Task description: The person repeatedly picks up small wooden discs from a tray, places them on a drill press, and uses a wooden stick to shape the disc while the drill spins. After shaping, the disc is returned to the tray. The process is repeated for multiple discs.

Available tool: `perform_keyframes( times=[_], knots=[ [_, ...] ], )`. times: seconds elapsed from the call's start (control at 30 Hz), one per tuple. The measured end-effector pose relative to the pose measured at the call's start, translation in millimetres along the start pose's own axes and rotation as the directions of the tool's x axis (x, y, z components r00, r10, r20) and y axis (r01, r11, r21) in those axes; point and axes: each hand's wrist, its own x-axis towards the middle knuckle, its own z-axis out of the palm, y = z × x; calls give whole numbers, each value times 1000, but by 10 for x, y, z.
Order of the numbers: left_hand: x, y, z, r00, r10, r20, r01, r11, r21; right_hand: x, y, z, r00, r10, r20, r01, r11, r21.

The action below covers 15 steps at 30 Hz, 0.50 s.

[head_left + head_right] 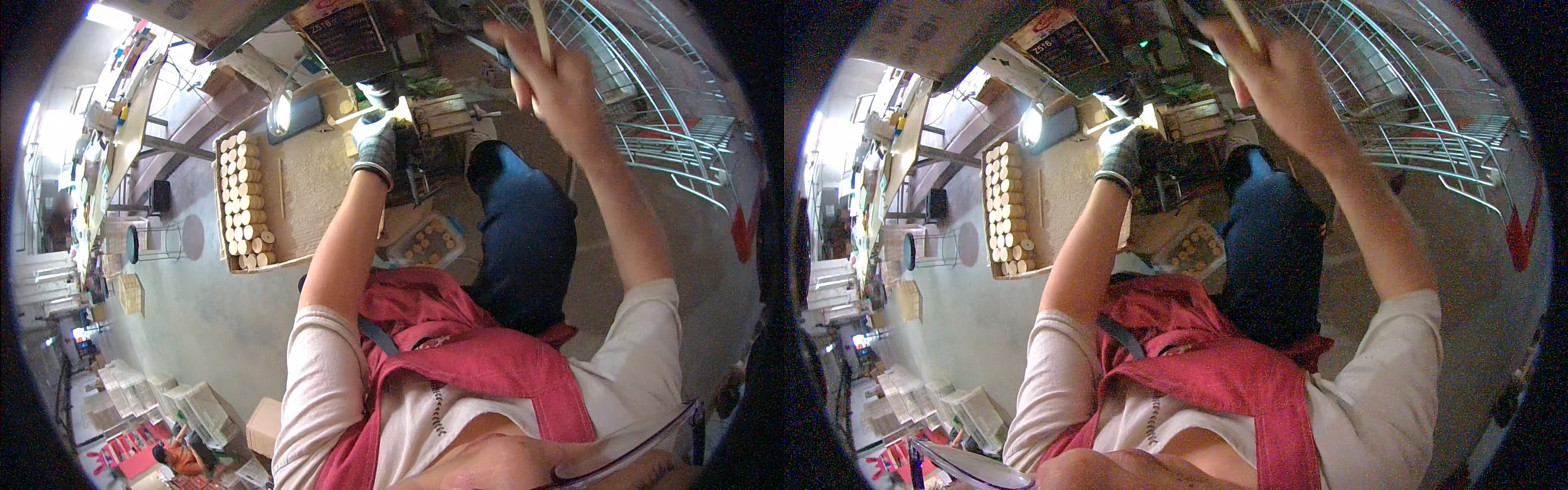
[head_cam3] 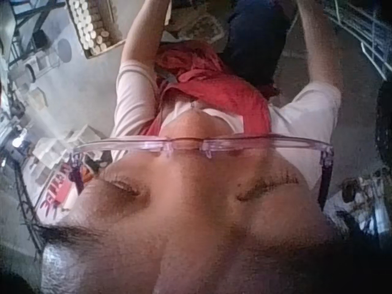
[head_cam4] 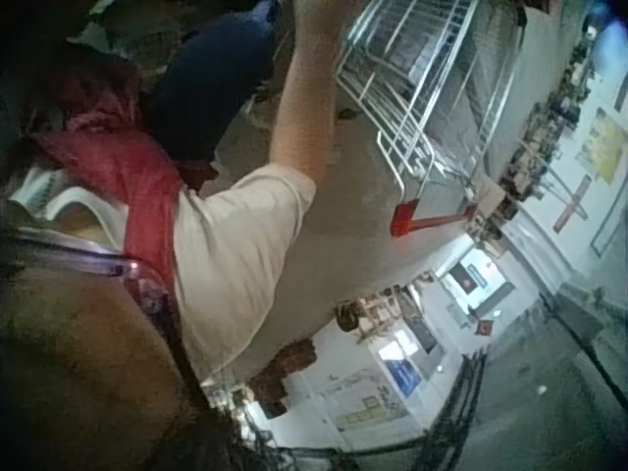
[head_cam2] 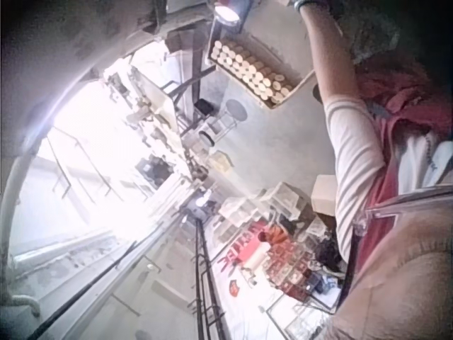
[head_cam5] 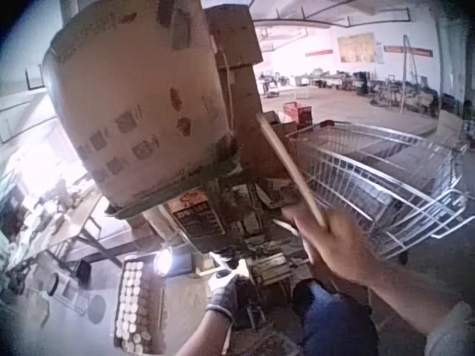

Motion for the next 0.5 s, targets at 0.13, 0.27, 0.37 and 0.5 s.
perform_keyframes(
  times=[0.13, 0.27, 0.37, 0.5],
  knots=[
    [-191, 238, 208, 999, 3, -45, 3, 989, 148, 638, 161, -182, 971, -83, -225, 75, 996, -43],
    [-231, 202, 85, 997, 57, -58, -43, 976, 211, 583, -673, 37, 944, 300, -134, -196, 842, 503],
    [-215, 146, 11, 989, 148, -25, -130, 928, 348, 361, -369, 199, 976, 181, -121, -80, 815, 575],
    [-304, 249, 162, 986, 50, -157, 12, 929, 371, 177, -316, 181, 964, 253, -83, -125, 704, 700]
  ],
)
